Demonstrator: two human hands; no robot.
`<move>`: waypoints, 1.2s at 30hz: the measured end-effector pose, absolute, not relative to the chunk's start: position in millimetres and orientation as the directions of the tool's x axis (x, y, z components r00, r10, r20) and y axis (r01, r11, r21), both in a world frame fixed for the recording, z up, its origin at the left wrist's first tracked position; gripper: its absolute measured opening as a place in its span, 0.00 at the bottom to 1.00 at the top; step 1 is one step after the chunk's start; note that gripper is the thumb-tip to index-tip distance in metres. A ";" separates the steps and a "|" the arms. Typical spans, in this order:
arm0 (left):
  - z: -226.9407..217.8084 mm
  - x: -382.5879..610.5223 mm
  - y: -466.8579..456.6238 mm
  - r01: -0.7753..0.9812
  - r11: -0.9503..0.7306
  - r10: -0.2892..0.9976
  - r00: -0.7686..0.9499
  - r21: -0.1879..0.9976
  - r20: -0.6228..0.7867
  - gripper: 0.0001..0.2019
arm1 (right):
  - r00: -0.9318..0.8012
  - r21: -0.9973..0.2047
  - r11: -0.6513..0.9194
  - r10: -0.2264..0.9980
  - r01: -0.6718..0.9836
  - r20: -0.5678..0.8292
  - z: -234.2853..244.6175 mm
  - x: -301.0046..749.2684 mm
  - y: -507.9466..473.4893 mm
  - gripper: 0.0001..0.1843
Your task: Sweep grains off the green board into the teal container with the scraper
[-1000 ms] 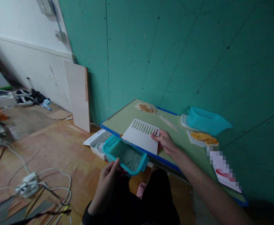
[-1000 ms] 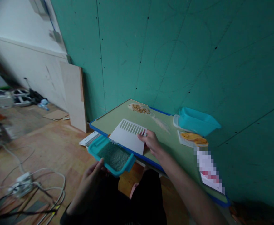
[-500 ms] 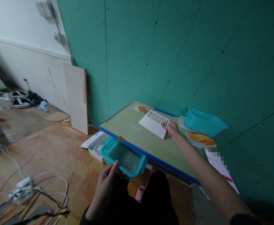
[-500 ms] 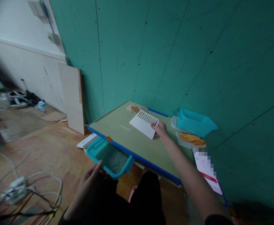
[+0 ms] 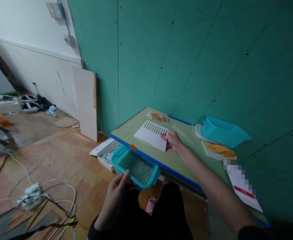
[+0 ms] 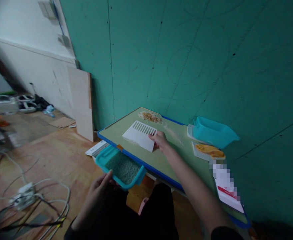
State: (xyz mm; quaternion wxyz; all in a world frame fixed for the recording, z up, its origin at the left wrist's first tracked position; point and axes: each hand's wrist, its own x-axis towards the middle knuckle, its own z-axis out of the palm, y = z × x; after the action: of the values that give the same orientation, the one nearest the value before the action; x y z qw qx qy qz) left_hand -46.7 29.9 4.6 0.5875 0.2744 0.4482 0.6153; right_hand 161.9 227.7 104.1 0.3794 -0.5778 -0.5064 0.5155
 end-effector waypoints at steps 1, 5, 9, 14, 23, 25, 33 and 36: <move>4.8 -46.7 30.1 -0.481 0.085 0.972 -0.154 0.873 -0.180 0.21 | -0.051 -0.957 -0.209 0.973 0.203 -0.223 104.5 161.5 224.0 0.13; 8.9 -46.0 30.1 -0.491 0.079 0.973 -0.151 0.868 -0.174 0.20 | -0.081 -0.951 -0.227 0.965 0.211 -0.249 106.6 159.8 208.0 0.13; 12.7 -45.6 29.8 -0.472 0.078 0.971 -0.164 0.878 -0.175 0.21 | -0.092 -0.953 -0.226 0.964 0.203 -0.249 107.7 157.6 191.1 0.12; 11.4 -45.0 29.3 -0.433 0.072 0.967 -0.190 0.899 -0.169 0.22 | -0.072 -0.964 -0.209 0.972 0.162 -0.223 102.6 158.0 174.7 0.14; 11.6 -44.6 28.9 -0.466 0.085 0.966 -0.177 0.881 -0.187 0.21 | -0.077 -0.989 -0.107 0.990 0.103 -0.115 103.0 156.2 167.3 0.17; 12.8 -44.6 28.7 -0.469 0.089 0.965 -0.177 0.879 -0.193 0.21 | -0.103 -0.989 -0.112 0.987 0.095 -0.122 104.9 155.0 166.2 0.17; 8.7 -47.4 28.8 -0.467 0.069 0.969 -0.177 0.882 -0.170 0.21 | -0.026 -0.994 -0.100 0.995 0.036 -0.101 110.5 140.9 195.7 0.15; 7.2 -49.1 29.0 -0.463 0.055 0.972 -0.177 0.885 -0.154 0.20 | -0.036 -0.986 -0.154 0.987 0.071 -0.157 110.5 135.1 206.3 0.14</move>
State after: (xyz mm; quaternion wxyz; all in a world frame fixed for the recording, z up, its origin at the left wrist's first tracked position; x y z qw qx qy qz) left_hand -49.1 29.0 7.2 0.5740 0.2860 0.4452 0.6249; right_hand 135.1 206.3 110.5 0.4317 -0.5436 -0.4866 0.5305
